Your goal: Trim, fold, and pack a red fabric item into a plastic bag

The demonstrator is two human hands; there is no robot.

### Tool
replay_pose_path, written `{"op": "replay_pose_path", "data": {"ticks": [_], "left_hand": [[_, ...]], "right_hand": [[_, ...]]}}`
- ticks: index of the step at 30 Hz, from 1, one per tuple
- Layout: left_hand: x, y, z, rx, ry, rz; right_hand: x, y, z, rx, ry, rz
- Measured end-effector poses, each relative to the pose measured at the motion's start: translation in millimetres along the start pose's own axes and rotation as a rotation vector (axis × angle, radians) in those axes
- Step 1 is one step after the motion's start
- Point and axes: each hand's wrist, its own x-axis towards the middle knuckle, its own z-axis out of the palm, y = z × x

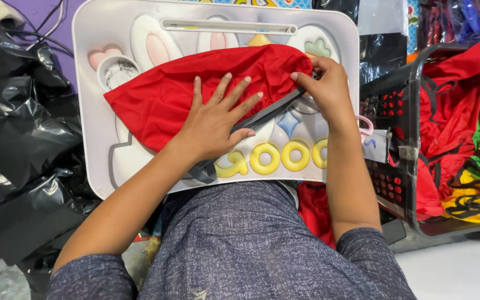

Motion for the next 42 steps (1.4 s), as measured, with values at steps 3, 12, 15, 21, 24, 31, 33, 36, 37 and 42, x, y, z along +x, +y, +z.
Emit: {"op": "replay_pose_path", "data": {"ticks": [3, 12, 15, 21, 24, 31, 33, 36, 37, 42], "left_hand": [[7.7, 7.0, -3.2, 0.023, 0.201, 0.077], [30.8, 1.0, 35.4, 0.036, 0.093, 0.047], [27.5, 3.1, 34.9, 0.006, 0.115, 0.037], [28.3, 1.4, 35.9, -0.002, 0.118, 0.010], [28.1, 0.2, 36.2, -0.024, 0.101, 0.026], [11.9, -10.2, 4.5, -0.134, 0.207, 0.121], [4.3, -13.3, 2.8, -0.086, 0.246, 0.138], [2.7, -24.5, 19.2, 0.071, 0.241, 0.064], [4.1, -28.9, 29.8, 0.072, 0.231, 0.048], [10.3, -32.3, 42.6, -0.025, 0.175, -0.007]], "right_hand": [[-11.1, -15.4, -2.7, -0.001, -0.021, -0.092], [-19.8, 7.1, 8.9, 0.217, 0.060, -0.122], [-29.8, 13.9, 32.7, 0.525, 0.083, -0.187], [-36.7, 13.7, 56.4, 0.628, 0.140, -0.235], [-42.4, 15.5, 61.3, 0.503, 0.103, -0.330], [-47.7, 2.1, 53.1, 0.246, 0.361, -0.381], [-54.6, -0.7, 54.7, 0.211, 0.400, -0.399], [-65.5, -12.5, 68.1, 0.188, 0.433, -0.597], [-69.5, -13.1, 74.6, 0.148, 0.399, -0.713], [-77.9, 3.1, 106.2, -0.013, 0.262, -0.933]]}}
